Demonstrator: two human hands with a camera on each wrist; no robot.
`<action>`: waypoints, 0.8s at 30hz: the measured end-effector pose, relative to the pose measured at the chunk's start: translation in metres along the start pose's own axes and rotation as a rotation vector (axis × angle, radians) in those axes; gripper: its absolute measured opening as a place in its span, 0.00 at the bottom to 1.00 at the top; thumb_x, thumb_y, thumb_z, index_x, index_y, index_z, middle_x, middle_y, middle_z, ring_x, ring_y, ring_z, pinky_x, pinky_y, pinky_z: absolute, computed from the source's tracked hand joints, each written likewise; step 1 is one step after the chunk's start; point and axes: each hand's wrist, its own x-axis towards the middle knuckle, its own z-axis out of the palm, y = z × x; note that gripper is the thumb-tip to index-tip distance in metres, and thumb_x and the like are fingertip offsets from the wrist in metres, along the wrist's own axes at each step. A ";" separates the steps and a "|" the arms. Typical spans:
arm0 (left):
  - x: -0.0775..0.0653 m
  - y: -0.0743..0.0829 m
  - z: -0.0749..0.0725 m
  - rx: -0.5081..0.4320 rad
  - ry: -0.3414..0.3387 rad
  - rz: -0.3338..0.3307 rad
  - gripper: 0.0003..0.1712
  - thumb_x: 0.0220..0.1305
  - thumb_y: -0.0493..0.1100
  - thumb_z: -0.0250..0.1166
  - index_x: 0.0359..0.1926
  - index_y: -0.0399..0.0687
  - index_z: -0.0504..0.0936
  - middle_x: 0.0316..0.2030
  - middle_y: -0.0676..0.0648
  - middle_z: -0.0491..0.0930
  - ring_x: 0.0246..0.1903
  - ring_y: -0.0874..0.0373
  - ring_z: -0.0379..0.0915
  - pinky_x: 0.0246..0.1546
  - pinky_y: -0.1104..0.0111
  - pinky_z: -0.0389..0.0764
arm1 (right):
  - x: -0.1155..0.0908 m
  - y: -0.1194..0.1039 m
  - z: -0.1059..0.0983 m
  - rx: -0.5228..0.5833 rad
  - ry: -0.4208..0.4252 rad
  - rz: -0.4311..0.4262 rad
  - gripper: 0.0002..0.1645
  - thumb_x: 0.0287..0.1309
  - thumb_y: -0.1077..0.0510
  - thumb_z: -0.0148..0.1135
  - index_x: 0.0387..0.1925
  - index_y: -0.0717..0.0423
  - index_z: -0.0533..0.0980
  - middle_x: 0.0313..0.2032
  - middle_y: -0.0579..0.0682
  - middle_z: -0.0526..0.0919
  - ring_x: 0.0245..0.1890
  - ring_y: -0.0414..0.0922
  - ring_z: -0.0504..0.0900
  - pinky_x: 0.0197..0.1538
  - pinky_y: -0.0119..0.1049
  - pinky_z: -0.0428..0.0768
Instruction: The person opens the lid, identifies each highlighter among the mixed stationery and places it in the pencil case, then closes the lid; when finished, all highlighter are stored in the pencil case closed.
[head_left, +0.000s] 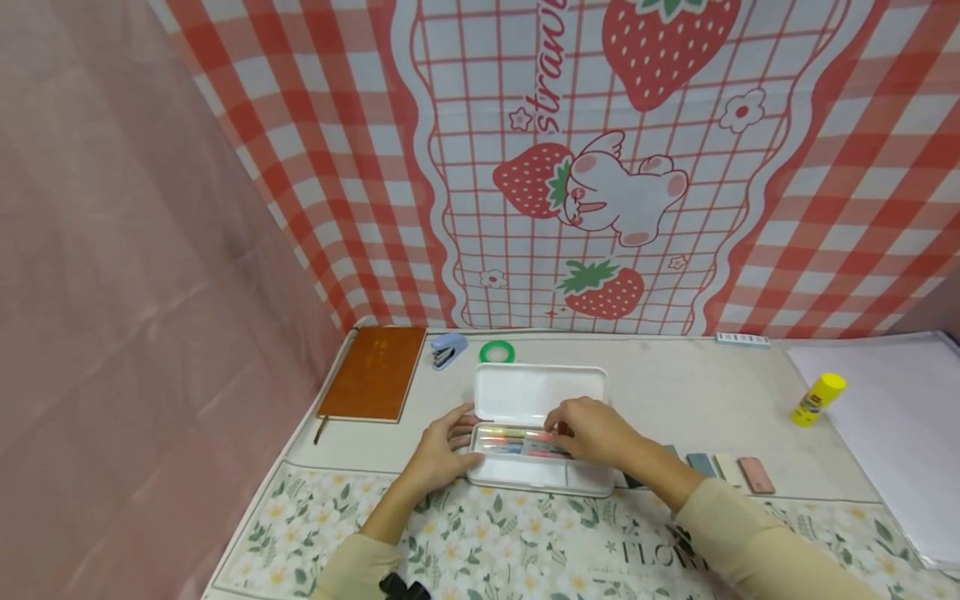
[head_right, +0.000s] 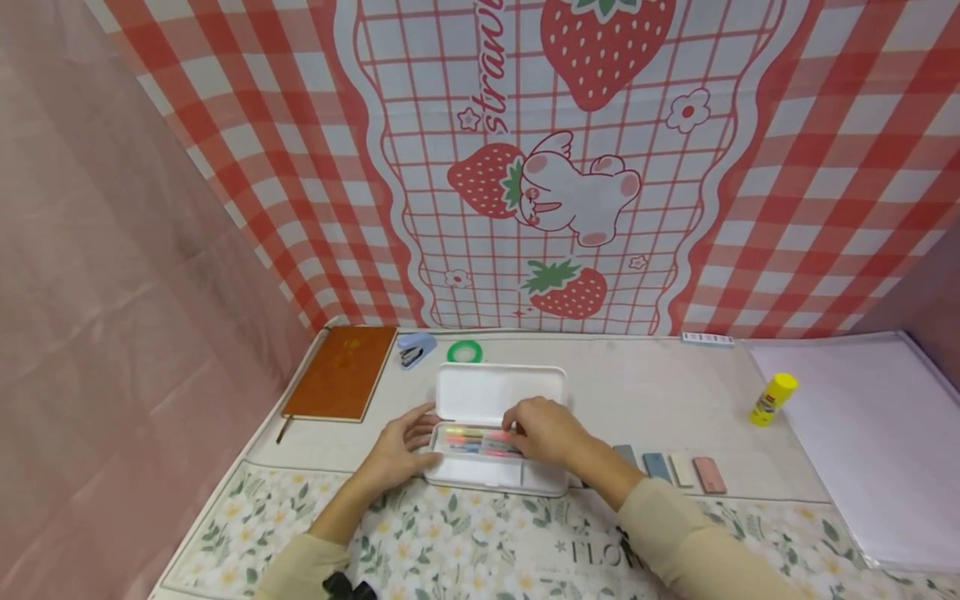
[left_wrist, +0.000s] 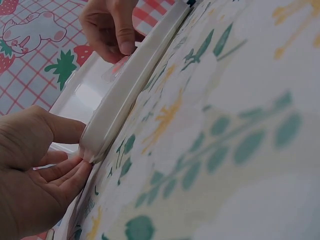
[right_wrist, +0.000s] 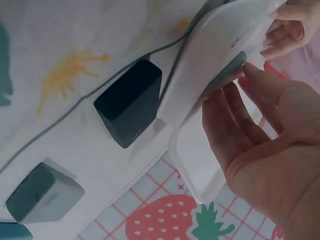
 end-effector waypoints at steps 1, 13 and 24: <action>0.000 0.000 0.000 0.001 0.000 0.001 0.45 0.48 0.29 0.70 0.68 0.43 0.61 0.53 0.43 0.74 0.55 0.47 0.72 0.58 0.62 0.76 | 0.000 0.000 -0.002 0.000 0.002 0.006 0.08 0.53 0.58 0.67 0.37 0.54 0.83 0.25 0.41 0.81 0.22 0.32 0.72 0.24 0.25 0.74; 0.000 0.000 0.000 0.015 0.007 0.005 0.46 0.48 0.29 0.70 0.68 0.43 0.62 0.52 0.43 0.74 0.55 0.48 0.72 0.57 0.64 0.77 | -0.005 0.024 -0.035 -0.025 0.385 0.104 0.15 0.53 0.57 0.67 0.42 0.59 0.81 0.31 0.49 0.78 0.29 0.44 0.76 0.28 0.34 0.75; 0.000 0.000 0.000 0.013 0.019 0.015 0.46 0.47 0.29 0.70 0.68 0.42 0.61 0.52 0.42 0.74 0.55 0.46 0.72 0.57 0.62 0.77 | -0.014 0.037 -0.030 0.213 0.278 0.216 0.26 0.65 0.45 0.54 0.57 0.57 0.73 0.47 0.58 0.81 0.39 0.51 0.79 0.38 0.46 0.81</action>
